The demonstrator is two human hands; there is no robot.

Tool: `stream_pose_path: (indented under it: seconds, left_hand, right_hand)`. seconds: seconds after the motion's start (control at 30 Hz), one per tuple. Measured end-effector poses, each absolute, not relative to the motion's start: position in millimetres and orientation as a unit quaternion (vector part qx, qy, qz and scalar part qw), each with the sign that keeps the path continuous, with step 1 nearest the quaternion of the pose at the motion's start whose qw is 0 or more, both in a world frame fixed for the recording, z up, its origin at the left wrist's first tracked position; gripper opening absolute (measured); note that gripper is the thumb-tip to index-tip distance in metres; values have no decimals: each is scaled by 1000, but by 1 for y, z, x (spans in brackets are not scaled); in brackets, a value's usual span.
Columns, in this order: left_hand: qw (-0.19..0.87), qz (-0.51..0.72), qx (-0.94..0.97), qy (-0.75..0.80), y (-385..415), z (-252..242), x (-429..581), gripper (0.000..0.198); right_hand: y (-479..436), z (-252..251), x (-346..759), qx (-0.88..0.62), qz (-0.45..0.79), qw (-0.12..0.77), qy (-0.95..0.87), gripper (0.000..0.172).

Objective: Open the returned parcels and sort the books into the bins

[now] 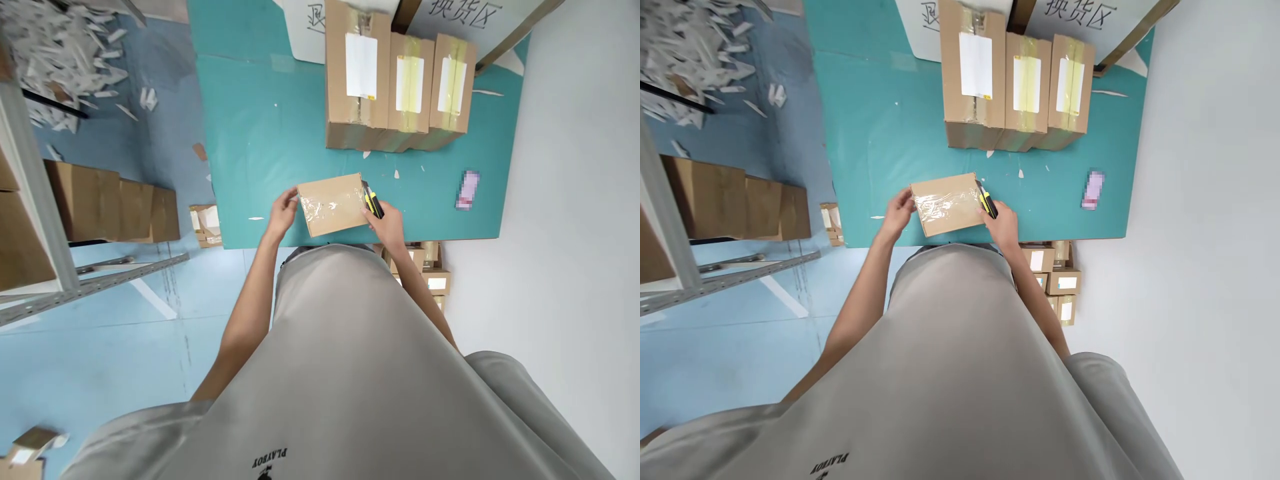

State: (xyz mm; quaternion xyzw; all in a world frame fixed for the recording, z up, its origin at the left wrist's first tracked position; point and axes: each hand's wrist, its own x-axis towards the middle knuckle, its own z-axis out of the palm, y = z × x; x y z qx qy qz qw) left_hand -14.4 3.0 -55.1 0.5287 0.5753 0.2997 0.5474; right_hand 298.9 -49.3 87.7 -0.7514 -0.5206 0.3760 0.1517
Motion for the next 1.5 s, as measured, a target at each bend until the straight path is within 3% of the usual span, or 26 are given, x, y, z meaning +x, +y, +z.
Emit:
stream_pose_path:
  seconds: [0.2,0.33,0.5,0.83,1.37,1.5]
  left_hand:
    - [547,337,537,547,27,20,-24,57]
    - [556,319,547,538,39,39,-15,45]
    - [574,302,546,531,47,41,-19,34]
    - [604,282,553,500,58,38,-22,34]
    - [593,277,546,523,54,48,-16,20]
    - [567,288,525,566,44,49,-8,16]
  right_hand:
    - [-62,114,285,-777,272,106,-558,48]
    - [-75,139,257,-742,357,148,-547,61]
    - [-81,151,207,-698,389,91,-594,63]
    - [-68,143,160,-713,323,-30,-622,62]
    - [-57,175,124,-736,331,-101,-581,62]
    - [-68,187,115,-741,328,-178,-558,63]
